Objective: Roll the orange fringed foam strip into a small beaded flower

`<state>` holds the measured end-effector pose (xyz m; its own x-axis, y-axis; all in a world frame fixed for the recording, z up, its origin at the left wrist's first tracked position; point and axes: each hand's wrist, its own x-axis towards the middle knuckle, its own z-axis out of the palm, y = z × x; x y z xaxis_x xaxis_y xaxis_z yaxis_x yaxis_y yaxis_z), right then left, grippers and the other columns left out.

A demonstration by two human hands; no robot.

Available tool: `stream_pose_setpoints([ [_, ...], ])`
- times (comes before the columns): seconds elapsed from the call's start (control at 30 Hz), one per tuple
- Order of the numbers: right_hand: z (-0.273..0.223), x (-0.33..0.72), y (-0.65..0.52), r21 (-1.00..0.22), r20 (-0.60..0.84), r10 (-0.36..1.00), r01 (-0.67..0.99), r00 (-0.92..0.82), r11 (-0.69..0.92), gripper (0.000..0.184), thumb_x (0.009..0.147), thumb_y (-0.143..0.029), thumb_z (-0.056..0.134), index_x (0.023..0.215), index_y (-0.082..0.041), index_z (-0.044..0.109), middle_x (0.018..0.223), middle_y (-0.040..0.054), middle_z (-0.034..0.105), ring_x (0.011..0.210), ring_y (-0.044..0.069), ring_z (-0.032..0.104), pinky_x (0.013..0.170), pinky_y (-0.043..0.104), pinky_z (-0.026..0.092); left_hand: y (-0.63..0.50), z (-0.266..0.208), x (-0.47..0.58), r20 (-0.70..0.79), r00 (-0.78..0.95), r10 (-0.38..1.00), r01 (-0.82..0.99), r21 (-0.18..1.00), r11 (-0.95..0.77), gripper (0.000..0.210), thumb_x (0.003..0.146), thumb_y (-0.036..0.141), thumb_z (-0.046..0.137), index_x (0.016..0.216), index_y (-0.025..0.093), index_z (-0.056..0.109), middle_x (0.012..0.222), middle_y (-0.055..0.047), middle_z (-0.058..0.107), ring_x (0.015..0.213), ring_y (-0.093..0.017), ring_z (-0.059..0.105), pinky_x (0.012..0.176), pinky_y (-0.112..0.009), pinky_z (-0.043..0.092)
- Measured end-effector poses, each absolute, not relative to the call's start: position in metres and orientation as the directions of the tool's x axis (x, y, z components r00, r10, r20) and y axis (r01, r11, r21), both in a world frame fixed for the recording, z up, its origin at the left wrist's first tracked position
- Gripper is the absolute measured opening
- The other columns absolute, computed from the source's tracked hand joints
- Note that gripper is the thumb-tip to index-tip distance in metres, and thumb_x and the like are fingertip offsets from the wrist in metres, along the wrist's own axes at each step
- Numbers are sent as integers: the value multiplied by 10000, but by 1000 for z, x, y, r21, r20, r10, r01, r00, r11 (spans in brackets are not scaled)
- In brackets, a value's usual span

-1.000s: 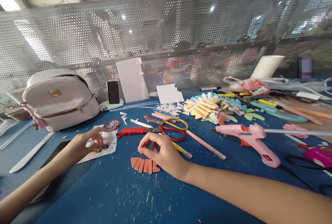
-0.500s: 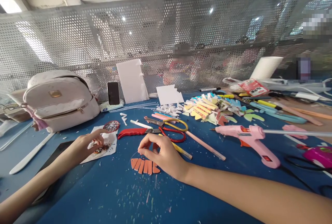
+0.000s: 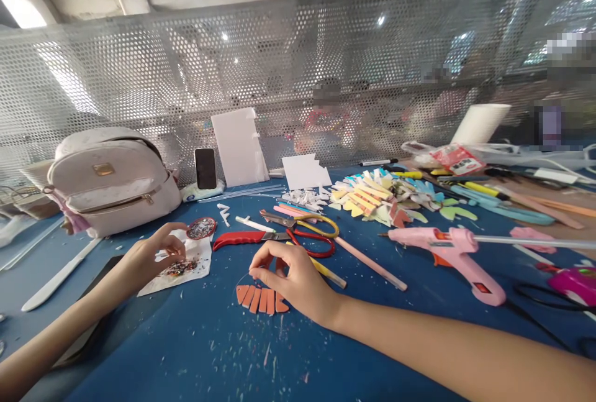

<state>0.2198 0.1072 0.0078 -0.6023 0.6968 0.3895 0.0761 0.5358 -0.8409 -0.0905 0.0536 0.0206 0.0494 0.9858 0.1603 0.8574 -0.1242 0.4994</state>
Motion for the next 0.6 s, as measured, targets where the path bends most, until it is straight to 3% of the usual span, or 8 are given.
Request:
stream_pose_setpoints([
  [0.23,5,221,108,-843,380,697,83,-608,532,118,881,-283,651,801,-197,660,739,6,652,646,126,574,551,234,442,51,22,-79,129,123,984,703,689,-178,359,851,258,546,1179,275,402,798,36,664,733,-172,680,721,-298,519],
  [0.43,9,220,106,-849,385,695,62,-607,524,116,879,-273,650,789,-199,652,742,4,651,630,122,566,546,236,435,42,19,-59,71,330,941,715,632,-298,392,862,196,535,1238,267,447,793,27,720,797,-170,668,817,-328,487],
  [0.6,9,220,107,-852,377,694,64,-613,520,100,875,-261,650,799,-198,654,749,6,657,641,124,573,552,235,435,44,17,-60,70,361,930,688,653,-316,409,861,193,576,1253,272,488,814,18,744,803,-172,688,828,-334,497],
])
